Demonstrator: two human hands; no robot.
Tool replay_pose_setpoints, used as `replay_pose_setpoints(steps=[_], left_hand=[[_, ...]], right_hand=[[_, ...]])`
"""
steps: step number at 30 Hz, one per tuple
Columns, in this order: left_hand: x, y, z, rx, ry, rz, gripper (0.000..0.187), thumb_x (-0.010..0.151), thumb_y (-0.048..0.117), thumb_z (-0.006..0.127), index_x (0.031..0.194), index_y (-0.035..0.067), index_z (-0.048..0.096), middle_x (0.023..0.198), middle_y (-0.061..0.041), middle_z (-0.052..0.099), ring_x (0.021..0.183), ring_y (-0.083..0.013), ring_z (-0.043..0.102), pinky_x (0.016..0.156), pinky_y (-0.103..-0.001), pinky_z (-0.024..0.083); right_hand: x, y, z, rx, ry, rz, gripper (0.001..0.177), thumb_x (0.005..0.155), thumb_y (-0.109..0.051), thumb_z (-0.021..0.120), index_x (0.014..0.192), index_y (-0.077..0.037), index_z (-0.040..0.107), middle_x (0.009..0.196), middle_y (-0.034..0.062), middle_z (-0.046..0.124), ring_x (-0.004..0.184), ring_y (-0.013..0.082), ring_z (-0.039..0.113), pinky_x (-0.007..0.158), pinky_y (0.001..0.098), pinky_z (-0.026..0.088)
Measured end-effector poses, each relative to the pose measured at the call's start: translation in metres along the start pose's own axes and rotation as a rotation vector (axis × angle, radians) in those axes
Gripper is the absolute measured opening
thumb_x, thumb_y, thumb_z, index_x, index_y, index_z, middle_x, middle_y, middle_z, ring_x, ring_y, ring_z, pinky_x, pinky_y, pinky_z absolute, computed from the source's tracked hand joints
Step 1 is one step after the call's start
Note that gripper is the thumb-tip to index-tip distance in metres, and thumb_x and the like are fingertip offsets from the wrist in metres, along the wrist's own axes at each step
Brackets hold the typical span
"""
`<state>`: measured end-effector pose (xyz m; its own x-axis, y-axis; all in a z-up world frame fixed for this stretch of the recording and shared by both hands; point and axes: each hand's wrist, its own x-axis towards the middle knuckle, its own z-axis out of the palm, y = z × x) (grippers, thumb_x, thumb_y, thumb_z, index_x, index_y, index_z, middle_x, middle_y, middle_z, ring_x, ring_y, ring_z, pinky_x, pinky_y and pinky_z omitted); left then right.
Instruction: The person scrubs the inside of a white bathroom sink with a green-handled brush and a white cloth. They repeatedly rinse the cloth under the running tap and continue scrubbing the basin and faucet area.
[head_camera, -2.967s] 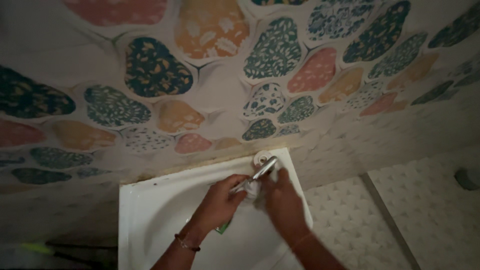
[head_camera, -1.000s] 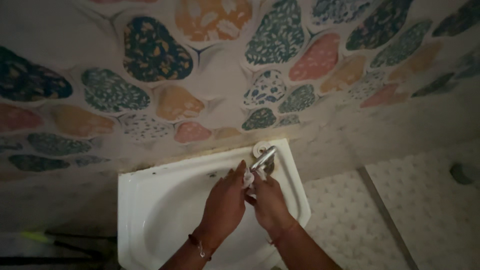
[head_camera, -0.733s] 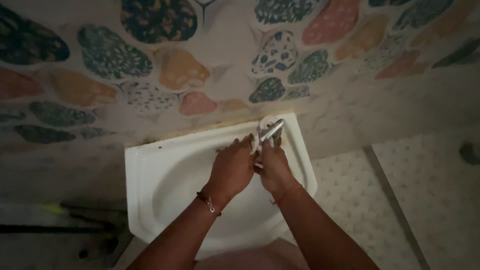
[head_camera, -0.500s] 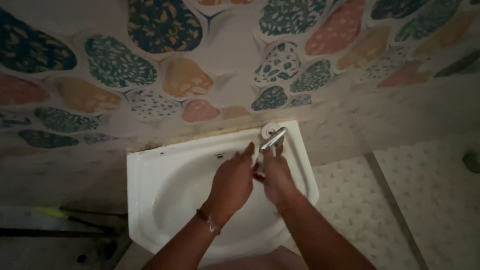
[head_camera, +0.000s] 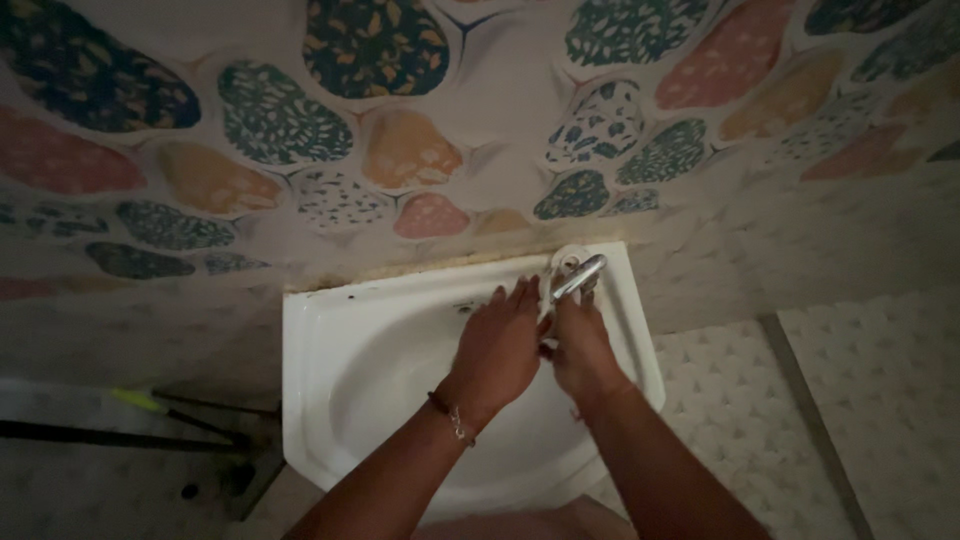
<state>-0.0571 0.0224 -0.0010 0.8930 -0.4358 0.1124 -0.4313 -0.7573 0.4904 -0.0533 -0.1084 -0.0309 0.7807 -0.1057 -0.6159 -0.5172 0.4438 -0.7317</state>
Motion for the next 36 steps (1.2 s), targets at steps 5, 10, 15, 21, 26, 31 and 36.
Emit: replay_pose_setpoints(steps=[5,10,15,21,26,31,36], left_hand=[[-0.011,-0.002,-0.006,-0.05,0.017,0.015,0.057,0.092,0.009,0.059,0.146,-0.004,0.048,0.14,-0.026,0.058,0.121,-0.0517,0.056,0.097,-0.055,0.045],[0.006,0.001,-0.005,0.057,-0.052,-0.006,0.059,0.085,0.011,0.065,0.141,-0.002,0.05,0.145,-0.024,0.055,0.123,-0.0479,0.058,0.1,-0.051,0.049],[-0.005,0.003,-0.012,0.008,-0.063,-0.039,0.054,0.095,0.018,0.061,0.145,0.002,0.049,0.141,-0.022,0.058,0.12,-0.0476,0.06,0.093,-0.053,0.05],[0.006,-0.001,0.003,-0.003,-0.025,-0.037,0.053,0.096,0.018,0.06,0.143,-0.002,0.05,0.142,-0.025,0.057,0.12,-0.0494,0.059,0.096,-0.052,0.05],[0.0,-0.009,0.0,0.021,-0.08,-0.024,0.052,0.093,0.023,0.063,0.139,-0.001,0.054,0.142,-0.023,0.057,0.12,-0.0463,0.06,0.099,-0.053,0.047],[0.012,-0.003,-0.001,0.014,-0.056,-0.053,0.041,0.099,0.025,0.061,0.131,-0.002,0.061,0.143,-0.024,0.056,0.119,-0.0479,0.059,0.094,-0.054,0.048],[0.003,0.0,-0.013,0.034,-0.103,-0.037,0.044,0.095,0.025,0.059,0.13,0.001,0.062,0.137,-0.024,0.059,0.11,-0.0449,0.063,0.091,-0.052,0.05]], right_hand=[[-0.024,0.002,0.0,-0.06,0.017,0.07,0.031,0.103,-0.038,0.045,0.112,-0.013,0.063,0.091,0.0015,0.061,0.084,0.0152,0.057,0.083,0.0394,0.048],[-0.003,-0.007,0.003,-0.025,-0.055,-0.02,0.031,0.106,-0.042,0.046,0.118,-0.016,0.056,0.087,0.0038,0.057,0.079,0.0191,0.051,0.077,0.0411,0.042],[-0.016,0.002,-0.003,0.027,-0.013,0.118,0.041,0.105,-0.046,0.04,0.115,-0.012,0.061,0.092,0.0014,0.065,0.086,0.0174,0.06,0.083,0.0394,0.05],[0.016,0.004,-0.008,0.009,-0.059,0.064,0.036,0.106,-0.047,0.044,0.117,-0.014,0.057,0.087,0.0042,0.058,0.082,0.0216,0.053,0.079,0.0432,0.046],[-0.012,0.004,-0.012,-0.04,-0.039,0.15,0.036,0.103,-0.043,0.044,0.117,-0.015,0.061,0.098,0.002,0.066,0.09,0.0191,0.061,0.085,0.0413,0.051],[-0.003,-0.011,0.002,-0.026,-0.012,0.103,0.037,0.104,-0.046,0.043,0.127,-0.018,0.051,0.106,0.0068,0.058,0.096,0.0238,0.054,0.087,0.0476,0.047],[-0.011,-0.001,0.0,0.0,-0.05,0.116,0.046,0.104,-0.048,0.042,0.124,-0.01,0.06,0.106,0.0083,0.062,0.094,0.0251,0.055,0.083,0.0454,0.046]])
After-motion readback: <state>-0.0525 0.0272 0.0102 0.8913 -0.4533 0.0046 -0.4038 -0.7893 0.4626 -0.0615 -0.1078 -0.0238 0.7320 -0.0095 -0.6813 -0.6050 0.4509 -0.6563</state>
